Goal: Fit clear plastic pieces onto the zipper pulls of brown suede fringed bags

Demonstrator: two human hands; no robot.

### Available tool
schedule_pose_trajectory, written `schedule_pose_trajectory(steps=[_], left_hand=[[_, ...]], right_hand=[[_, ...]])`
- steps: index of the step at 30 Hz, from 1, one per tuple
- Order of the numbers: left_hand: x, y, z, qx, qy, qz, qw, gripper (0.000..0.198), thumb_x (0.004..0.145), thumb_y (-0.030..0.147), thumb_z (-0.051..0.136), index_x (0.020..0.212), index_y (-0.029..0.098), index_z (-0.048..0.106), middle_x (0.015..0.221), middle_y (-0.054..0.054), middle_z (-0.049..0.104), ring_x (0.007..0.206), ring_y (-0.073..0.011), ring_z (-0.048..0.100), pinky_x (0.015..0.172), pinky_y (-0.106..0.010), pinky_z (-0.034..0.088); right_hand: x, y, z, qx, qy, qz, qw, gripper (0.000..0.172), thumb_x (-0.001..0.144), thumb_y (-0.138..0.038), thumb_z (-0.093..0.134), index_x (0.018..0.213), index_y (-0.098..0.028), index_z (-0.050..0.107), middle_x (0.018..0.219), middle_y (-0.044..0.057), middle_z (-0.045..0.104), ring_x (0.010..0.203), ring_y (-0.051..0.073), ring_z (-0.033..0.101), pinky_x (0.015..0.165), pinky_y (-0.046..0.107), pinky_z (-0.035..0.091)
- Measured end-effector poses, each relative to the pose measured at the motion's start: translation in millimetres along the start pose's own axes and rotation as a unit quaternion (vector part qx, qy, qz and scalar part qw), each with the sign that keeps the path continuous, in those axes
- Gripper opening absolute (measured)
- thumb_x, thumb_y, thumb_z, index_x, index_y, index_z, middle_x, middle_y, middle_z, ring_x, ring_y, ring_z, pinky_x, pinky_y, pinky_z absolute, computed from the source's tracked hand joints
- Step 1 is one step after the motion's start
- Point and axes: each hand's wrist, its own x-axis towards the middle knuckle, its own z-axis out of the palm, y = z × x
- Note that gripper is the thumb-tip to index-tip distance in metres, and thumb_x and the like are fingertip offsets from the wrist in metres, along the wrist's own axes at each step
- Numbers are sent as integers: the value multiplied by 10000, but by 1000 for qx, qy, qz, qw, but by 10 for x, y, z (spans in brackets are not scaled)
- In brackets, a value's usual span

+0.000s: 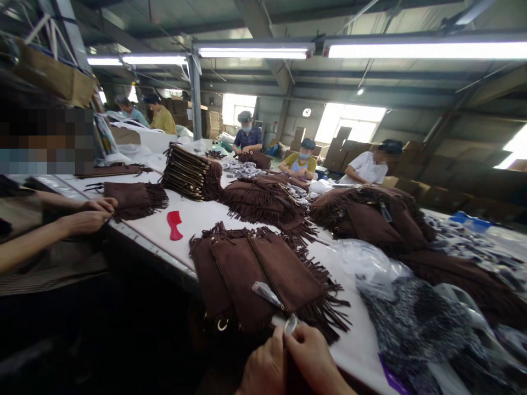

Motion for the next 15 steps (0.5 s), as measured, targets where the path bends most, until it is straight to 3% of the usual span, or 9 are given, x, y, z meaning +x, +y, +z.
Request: schedule_pose_trajectory(steps=[2,6,10,15], left_hand=[[11,-5,3,1,-4,21,1000,346,945,209,337,1181,161,585,871,-108,732,706,-257,715,581,-327,533],[51,10,-46,-25,18,-15,999,337,943,214,300,938,228,636,800,-78,704,678,-243,691,578,-322,482],[93,54,-155,-172,30,-25,984,359,944,299,309,887,245,659,800,-81,714,736,-209,686,647,-278,470],[148,129,-290,-337,22,-95,937,338,901,347,403,782,221,693,753,-81,714,707,-204,651,670,-280,464]], right_hand=[[-2,12,-6,9,-1,0,1000,279,728,-359,609,510,-185,594,519,-24,625,571,148,549,520,237,354],[-37,6,-90,32,-41,-11,999,290,751,-353,568,540,-172,649,536,1,659,573,170,589,535,252,380],[-124,-29,-204,76,-83,4,994,251,738,-292,529,629,-176,724,596,25,715,625,210,655,573,272,438],[-195,14,-203,99,-58,6,993,225,729,-262,536,725,-208,754,699,22,761,732,230,697,675,295,493]])
